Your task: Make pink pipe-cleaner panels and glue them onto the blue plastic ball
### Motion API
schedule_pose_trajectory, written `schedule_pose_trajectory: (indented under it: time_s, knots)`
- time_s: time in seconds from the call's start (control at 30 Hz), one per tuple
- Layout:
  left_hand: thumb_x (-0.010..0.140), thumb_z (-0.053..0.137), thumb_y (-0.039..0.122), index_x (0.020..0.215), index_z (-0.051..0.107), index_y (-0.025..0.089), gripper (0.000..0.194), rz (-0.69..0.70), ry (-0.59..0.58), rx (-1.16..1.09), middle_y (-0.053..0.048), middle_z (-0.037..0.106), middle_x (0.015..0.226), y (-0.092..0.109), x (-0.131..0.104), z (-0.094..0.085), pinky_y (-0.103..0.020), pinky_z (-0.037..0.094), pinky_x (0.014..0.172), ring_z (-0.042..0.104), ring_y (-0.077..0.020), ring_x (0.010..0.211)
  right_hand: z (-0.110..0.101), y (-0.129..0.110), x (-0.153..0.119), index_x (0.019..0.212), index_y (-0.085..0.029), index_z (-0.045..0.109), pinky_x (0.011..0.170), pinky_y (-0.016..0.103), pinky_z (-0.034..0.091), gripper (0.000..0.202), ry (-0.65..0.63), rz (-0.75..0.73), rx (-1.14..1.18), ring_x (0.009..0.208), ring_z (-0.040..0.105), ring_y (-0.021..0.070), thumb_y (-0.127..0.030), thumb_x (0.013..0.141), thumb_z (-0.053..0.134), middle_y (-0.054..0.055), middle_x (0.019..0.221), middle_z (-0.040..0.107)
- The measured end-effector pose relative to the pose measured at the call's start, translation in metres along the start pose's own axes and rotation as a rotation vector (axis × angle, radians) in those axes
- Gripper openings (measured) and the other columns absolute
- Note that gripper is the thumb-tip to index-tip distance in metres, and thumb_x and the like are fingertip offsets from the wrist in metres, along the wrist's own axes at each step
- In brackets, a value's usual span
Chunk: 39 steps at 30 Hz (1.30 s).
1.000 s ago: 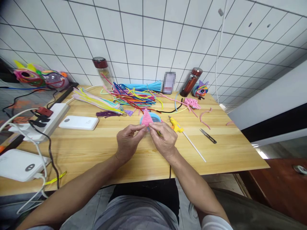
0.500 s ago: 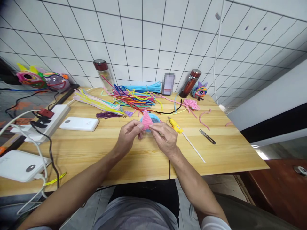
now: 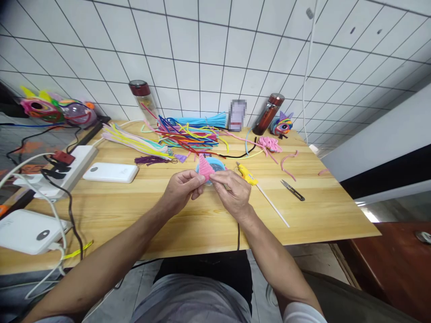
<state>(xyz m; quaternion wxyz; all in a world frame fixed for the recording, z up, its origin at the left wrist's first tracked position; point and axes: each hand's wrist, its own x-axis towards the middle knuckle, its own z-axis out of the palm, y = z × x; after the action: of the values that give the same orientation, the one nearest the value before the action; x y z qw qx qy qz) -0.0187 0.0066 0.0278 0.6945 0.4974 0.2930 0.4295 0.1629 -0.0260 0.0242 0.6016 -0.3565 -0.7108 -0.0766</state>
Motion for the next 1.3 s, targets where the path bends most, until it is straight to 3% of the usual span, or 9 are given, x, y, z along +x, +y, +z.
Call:
schedule_pose_trajectory:
  time_s: [0.33,0.67,0.73,0.83,0.87,0.93,1.03,1.17,1.3]
  knots:
    - [0.067,0.095,0.053,0.069,0.056,0.017,0.052,-0.115,-0.046,-0.015,0.006,0.049,0.058,0.018,0.003,-0.012,-0.021,0.024,0.047,0.037,-0.0033,0.045,0.002,0.002,0.0,0.101,-0.028,0.081,0.078,0.033,0.069,0.011,-0.105,0.047,0.012,0.081,0.084,0.0194,-0.018,0.096,0.077,0.003,0.092,0.087]
    - [0.071,0.092,0.052,0.07,0.062,0.017,0.046,-0.085,-0.084,0.069,0.004,0.055,0.056,0.015,0.006,-0.016,-0.021,0.03,0.046,0.042,-0.0053,0.045,0.003,0.001,0.001,0.104,-0.028,0.08,0.084,0.038,0.068,0.008,-0.133,0.131,0.005,0.086,0.082,0.0217,-0.027,0.096,0.078,0.004,0.096,0.086]
    - [0.072,0.091,0.05,0.07,0.061,0.018,0.044,-0.033,-0.011,0.07,0.004,0.057,0.056,0.015,0.01,-0.021,-0.021,0.031,0.046,0.043,-0.0054,0.045,-0.004,0.001,0.003,0.111,-0.026,0.079,0.088,0.039,0.066,0.018,-0.106,0.232,-0.044,0.09,0.081,0.0224,-0.035,0.095,0.079,0.007,0.104,0.086]
    - [0.072,0.09,0.048,0.072,0.061,0.018,0.042,0.089,0.15,0.065,0.002,0.064,0.062,0.017,0.02,-0.03,-0.021,0.031,0.045,0.043,-0.0046,0.045,-0.029,0.002,0.003,0.108,-0.022,0.078,0.081,0.038,0.061,0.028,-0.043,0.538,-0.189,0.083,0.077,0.0224,-0.047,0.096,0.073,0.008,0.098,0.083]
    - [0.072,0.09,0.047,0.073,0.061,0.018,0.041,0.122,0.19,0.067,0.002,0.065,0.064,0.017,0.024,-0.034,-0.021,0.031,0.045,0.044,-0.0045,0.045,-0.039,0.003,0.001,0.102,-0.021,0.078,0.078,0.037,0.059,0.031,-0.088,0.664,-0.261,0.08,0.076,0.0229,-0.051,0.097,0.071,0.007,0.092,0.083]
    - [0.071,0.089,0.047,0.074,0.061,0.018,0.041,0.164,0.257,0.067,0.002,0.066,0.065,0.018,0.03,-0.039,-0.021,0.031,0.044,0.044,-0.0042,0.045,-0.054,0.002,-0.003,0.092,-0.021,0.078,0.077,0.037,0.055,0.037,-0.321,0.899,-0.45,0.08,0.075,0.0255,-0.057,0.095,0.069,0.007,0.084,0.081]
    - [0.07,0.089,0.046,0.075,0.059,0.018,0.041,0.189,0.319,0.052,0.001,0.068,0.069,0.018,0.037,-0.042,-0.021,0.032,0.045,0.045,-0.0039,0.046,-0.061,-0.001,-0.009,0.094,-0.021,0.08,0.084,0.04,0.053,0.045,-0.626,1.146,-0.735,0.096,0.078,0.0335,-0.062,0.098,0.061,0.015,0.095,0.084]
    - [0.075,0.084,0.046,0.076,0.058,0.019,0.038,0.204,0.321,0.043,0.001,0.068,0.071,0.016,0.044,-0.04,-0.02,0.032,0.046,0.047,-0.0045,0.048,-0.049,0.002,-0.014,0.11,-0.017,0.082,0.094,0.047,0.053,0.065,-0.756,1.282,-0.878,0.115,0.077,0.0401,-0.071,0.103,0.046,0.026,0.112,0.082]
    - [0.082,0.082,0.043,0.074,0.059,0.018,0.034,0.215,0.31,0.077,0.002,0.066,0.069,0.015,0.05,-0.035,-0.021,0.032,0.049,0.045,-0.0053,0.049,-0.041,0.016,-0.018,0.107,-0.014,0.084,0.101,0.048,0.053,0.067,-0.71,1.348,-0.864,0.124,0.075,0.042,-0.072,0.1,0.051,0.03,0.119,0.08]
